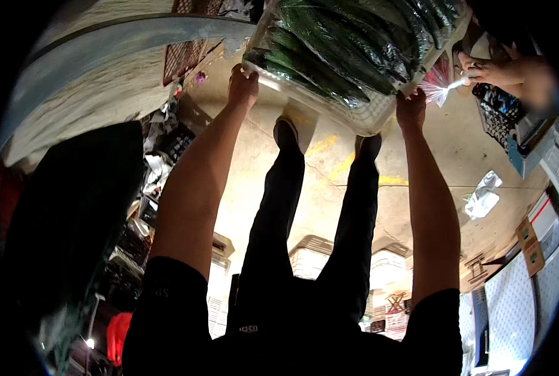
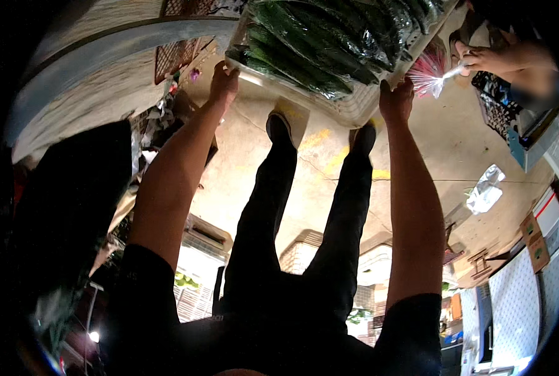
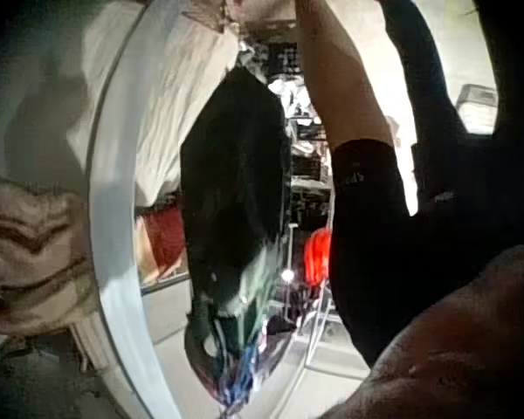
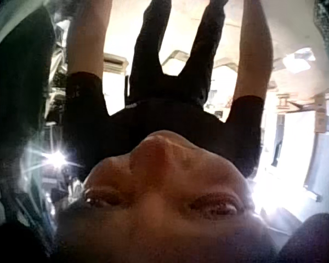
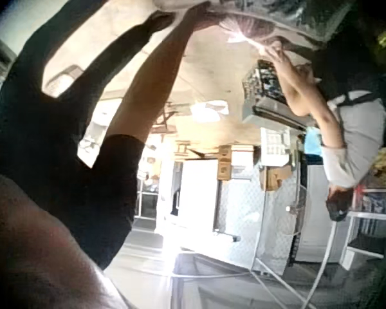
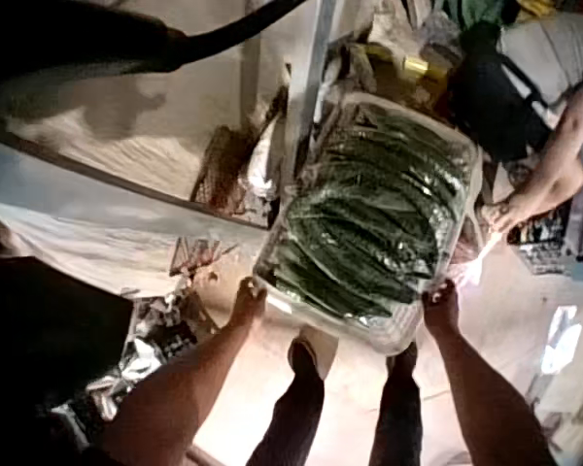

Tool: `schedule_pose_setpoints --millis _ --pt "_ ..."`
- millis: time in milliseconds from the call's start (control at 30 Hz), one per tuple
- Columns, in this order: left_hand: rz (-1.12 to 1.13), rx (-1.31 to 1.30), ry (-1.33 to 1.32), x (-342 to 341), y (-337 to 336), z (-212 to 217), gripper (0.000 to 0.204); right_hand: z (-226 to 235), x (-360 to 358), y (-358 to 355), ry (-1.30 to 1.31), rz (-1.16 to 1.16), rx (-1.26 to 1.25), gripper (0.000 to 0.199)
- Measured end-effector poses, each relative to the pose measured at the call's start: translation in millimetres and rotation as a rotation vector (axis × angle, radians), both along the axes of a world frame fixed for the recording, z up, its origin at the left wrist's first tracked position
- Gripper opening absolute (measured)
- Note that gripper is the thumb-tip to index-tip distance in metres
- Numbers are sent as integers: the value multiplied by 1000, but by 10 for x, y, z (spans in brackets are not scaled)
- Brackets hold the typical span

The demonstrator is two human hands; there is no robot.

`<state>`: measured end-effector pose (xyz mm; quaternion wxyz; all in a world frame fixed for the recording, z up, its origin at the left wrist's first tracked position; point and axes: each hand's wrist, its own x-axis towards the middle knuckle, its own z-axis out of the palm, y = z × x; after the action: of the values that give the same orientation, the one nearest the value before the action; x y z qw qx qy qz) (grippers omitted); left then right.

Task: The person packs peanuts from a large yellow sack into a clear plastic bag and seals it with tape. They then move through a warehouse area, handling and organizing white plastic crates filled with green vegetables, including cucumbers and leafy greens.

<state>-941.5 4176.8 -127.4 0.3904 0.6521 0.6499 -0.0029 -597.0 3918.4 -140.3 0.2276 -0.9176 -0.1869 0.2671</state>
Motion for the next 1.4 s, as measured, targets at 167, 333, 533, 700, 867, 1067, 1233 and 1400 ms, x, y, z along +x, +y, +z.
schedule_pose_setpoints --millis 167,333,533,700,867,1067,1233,1400 --pt "255 -50 -370 185 82 -452 33 -530 -138 36 -186 -60 110 44" --pt "-37 442 237 194 47 -721 23 -611 -167 110 -506 161 8 38" --pt "-994 490 1055 250 133 -557 26 -724 -135 59 -444 23 141 29" --pt "-520 778 286 -255 480 -1075 28 -689 -88 279 -580 314 -454 14" --pt "-177 339 -269 -186 311 -946 28 -732 345 3 -837 799 -781 15" --pt "-95 219 -394 -400 162 -770 29 -760 -26 61 -976 985 -938 27" --pt "-90 95 -410 -668 -199 -674 31 -1192 -273 -873 -1204 1119 -807 20" --pt "-28 -71 -426 -1359 -551 -525 34 -929 -1379 -1109 -896 795 -786 15"
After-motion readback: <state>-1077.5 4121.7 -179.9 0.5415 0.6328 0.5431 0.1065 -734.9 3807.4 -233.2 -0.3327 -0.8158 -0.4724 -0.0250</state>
